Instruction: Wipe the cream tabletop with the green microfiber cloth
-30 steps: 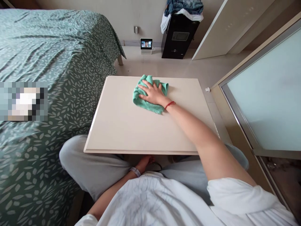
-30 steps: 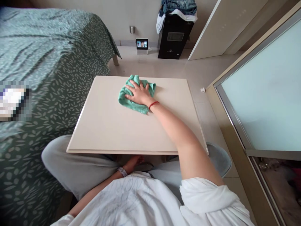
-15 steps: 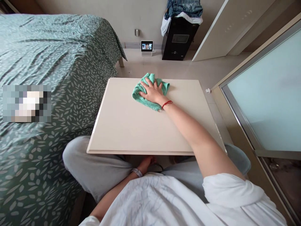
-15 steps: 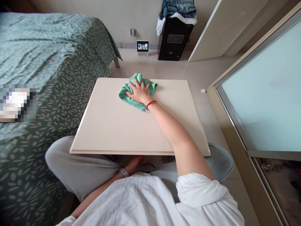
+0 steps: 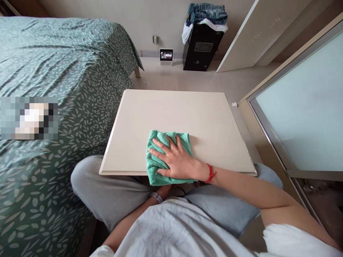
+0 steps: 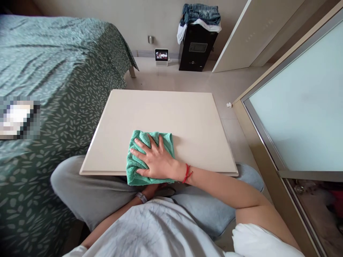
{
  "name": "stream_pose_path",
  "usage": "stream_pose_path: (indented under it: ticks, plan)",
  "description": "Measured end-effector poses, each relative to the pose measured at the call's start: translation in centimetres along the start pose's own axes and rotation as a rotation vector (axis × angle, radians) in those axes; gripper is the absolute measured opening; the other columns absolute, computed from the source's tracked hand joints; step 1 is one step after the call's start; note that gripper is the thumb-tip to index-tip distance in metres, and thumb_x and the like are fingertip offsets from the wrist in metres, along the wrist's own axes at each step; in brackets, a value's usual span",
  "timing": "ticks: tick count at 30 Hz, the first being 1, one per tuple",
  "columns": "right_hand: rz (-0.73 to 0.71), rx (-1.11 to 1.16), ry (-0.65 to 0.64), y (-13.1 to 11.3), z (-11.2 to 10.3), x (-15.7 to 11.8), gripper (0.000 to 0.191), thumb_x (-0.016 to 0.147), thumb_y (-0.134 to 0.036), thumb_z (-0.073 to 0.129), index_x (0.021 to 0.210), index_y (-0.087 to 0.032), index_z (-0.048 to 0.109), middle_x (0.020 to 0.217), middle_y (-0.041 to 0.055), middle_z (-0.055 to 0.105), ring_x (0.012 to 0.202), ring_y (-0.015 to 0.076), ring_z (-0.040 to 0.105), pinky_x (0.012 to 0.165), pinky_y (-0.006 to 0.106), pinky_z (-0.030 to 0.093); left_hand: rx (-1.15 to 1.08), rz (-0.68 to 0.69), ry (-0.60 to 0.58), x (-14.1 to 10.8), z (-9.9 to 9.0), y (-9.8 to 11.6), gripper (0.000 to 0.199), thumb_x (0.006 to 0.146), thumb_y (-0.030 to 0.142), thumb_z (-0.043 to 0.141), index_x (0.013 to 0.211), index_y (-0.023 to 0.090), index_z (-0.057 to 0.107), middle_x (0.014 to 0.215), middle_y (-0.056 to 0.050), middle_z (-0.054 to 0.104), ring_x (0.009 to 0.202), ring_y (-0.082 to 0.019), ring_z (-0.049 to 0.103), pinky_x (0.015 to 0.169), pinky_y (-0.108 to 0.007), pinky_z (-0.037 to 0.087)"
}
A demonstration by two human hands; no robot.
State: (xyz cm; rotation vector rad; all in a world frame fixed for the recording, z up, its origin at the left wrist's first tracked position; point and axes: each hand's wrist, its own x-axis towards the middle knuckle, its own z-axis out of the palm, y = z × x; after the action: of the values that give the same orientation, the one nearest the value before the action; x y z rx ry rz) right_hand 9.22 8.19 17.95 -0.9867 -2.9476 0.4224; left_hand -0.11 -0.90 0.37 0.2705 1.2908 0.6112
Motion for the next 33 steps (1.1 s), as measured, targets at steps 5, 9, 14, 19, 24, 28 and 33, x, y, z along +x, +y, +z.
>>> stream_pose_path:
  ticks: [5, 9, 14, 19, 24, 28, 33]
  plan:
    - [0.079, 0.002, 0.017, 4.3, -1.6, 5.5, 0.082, 0.116, -0.064, 0.063, 0.19, -0.033, 0.046, 0.201, 0.0146, 0.028, 0.18, 0.0592, 0.025, 0.136, 0.092, 0.023, -0.017, -0.08, -0.015, 0.0, -0.1, 0.0, 0.02, 0.06, 0.025, 0.047, 0.072, 0.01, 0.054, 0.066, -0.008, 0.059, 0.06, -0.015, 0.054, 0.064, -0.027, 0.041]
    - [0.225, 0.01, 0.044, 9.3, -3.9, 12.2, 0.08, 0.12, -0.062, 0.054, 0.193, -0.031, 0.041, 0.204, 0.0134, 0.019, 0.181, 0.0596, 0.022, 0.137, 0.092, 0.021, -0.009, -0.087, 0.027, 0.0, -0.1, 0.1, 0.02, 0.06, 0.024, 0.047, 0.072, 0.01, 0.054, 0.069, -0.009, 0.059, 0.059, -0.015, 0.055, 0.063, -0.027, 0.041]
    - [0.352, 0.046, 0.083, 14.1, -6.1, 18.4, 0.079, 0.12, -0.056, 0.048, 0.193, -0.027, 0.039, 0.204, 0.0142, 0.015, 0.182, 0.0604, 0.017, 0.134, 0.097, 0.018, -0.002, -0.084, 0.034, -0.2, 0.0, 0.4, 0.023, 0.059, 0.026, 0.049, 0.072, 0.009, 0.057, 0.072, -0.01, 0.06, 0.063, -0.016, 0.055, 0.065, -0.027, 0.041]
    - [0.388, 0.059, 0.141, 15.3, -6.1, 20.1, 0.079, 0.119, -0.056, 0.046, 0.192, -0.026, 0.041, 0.203, 0.0161, 0.019, 0.181, 0.0615, 0.02, 0.133, 0.099, 0.015, 0.015, -0.088, 0.028, -0.2, 0.0, 0.5, 0.025, 0.059, 0.027, 0.049, 0.073, 0.01, 0.058, 0.073, -0.01, 0.061, 0.064, -0.016, 0.055, 0.065, -0.028, 0.041]
    - [0.353, 0.059, 0.118, 13.9, -5.3, 18.4, 0.081, 0.119, -0.053, 0.049, 0.193, -0.023, 0.038, 0.204, 0.0162, 0.013, 0.183, 0.0614, 0.014, 0.134, 0.098, 0.012, 0.014, -0.075, 0.03, 0.0, -0.2, 0.2, 0.022, 0.06, 0.027, 0.048, 0.071, 0.009, 0.057, 0.072, -0.01, 0.06, 0.062, -0.016, 0.055, 0.064, -0.027, 0.041]
    - [0.234, 0.043, 0.089, 11.0, -4.0, 14.8, 0.083, 0.119, -0.057, 0.054, 0.194, -0.025, 0.038, 0.204, 0.0171, 0.015, 0.182, 0.0618, 0.015, 0.136, 0.096, 0.014, 0.003, -0.074, 0.033, -0.1, -0.2, 0.2, 0.02, 0.061, 0.022, 0.046, 0.073, 0.009, 0.055, 0.072, -0.011, 0.06, 0.062, -0.015, 0.055, 0.064, -0.027, 0.041]
    - [-0.034, 0.016, 0.038, 4.4, -1.3, 7.1, 0.085, 0.114, -0.059, 0.067, 0.191, -0.028, 0.046, 0.202, 0.0171, 0.024, 0.182, 0.059, 0.019, 0.139, 0.092, 0.015, 0.006, -0.064, 0.025, -0.5, 0.0, 0.5, 0.022, 0.062, 0.023, 0.046, 0.077, 0.01, 0.055, 0.071, -0.01, 0.06, 0.063, -0.016, 0.055, 0.064, -0.027, 0.042]
